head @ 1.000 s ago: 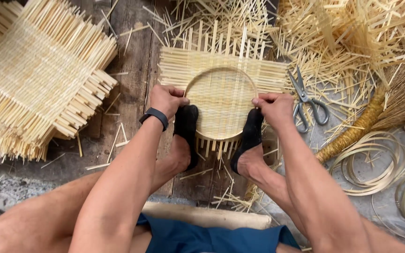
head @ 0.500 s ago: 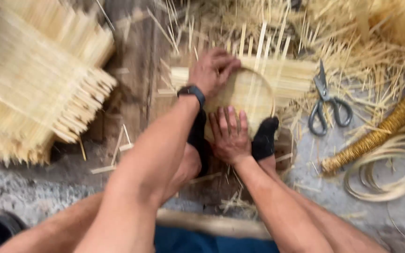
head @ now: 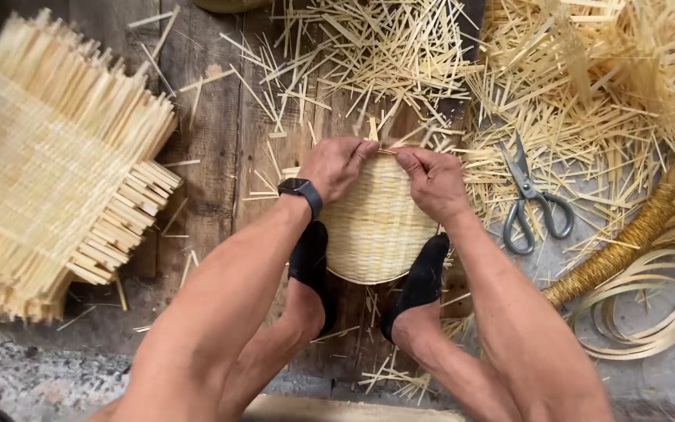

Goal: The person weaves a square bamboo strip mat over a round wooden mold, folds the protruding strip ends over, and presses a split bamboo rim ring around the edge to shape a basket. They trim excess strips with scissors, fit and adjust the rim, then place the finished basket onto a stack of completed baskets.

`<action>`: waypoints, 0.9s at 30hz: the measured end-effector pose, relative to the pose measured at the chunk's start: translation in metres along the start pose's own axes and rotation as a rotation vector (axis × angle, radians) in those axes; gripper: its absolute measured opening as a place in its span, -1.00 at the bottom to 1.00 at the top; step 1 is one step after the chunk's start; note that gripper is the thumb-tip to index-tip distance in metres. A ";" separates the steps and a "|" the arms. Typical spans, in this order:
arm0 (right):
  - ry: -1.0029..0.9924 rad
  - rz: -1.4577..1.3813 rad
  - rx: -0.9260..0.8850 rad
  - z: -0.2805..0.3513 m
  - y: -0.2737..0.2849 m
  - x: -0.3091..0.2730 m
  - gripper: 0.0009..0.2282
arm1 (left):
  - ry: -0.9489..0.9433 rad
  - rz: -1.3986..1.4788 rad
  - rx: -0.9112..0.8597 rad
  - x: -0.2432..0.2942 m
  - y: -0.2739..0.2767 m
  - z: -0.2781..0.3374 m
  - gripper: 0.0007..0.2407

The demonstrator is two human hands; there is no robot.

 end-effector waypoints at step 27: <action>-0.239 0.321 0.168 0.150 0.161 0.229 -0.62 | -0.705 -0.730 0.399 0.007 -0.082 0.149 -0.66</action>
Point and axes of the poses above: each hand's wrist, its own z-axis away from the middle knuckle, its own y-axis out of the back of the hand, x = y × z, the point moved 6 cm from there along -z, towards the middle knuckle, and after that the axes turned 2 degrees about z, right-handed, at the moved point
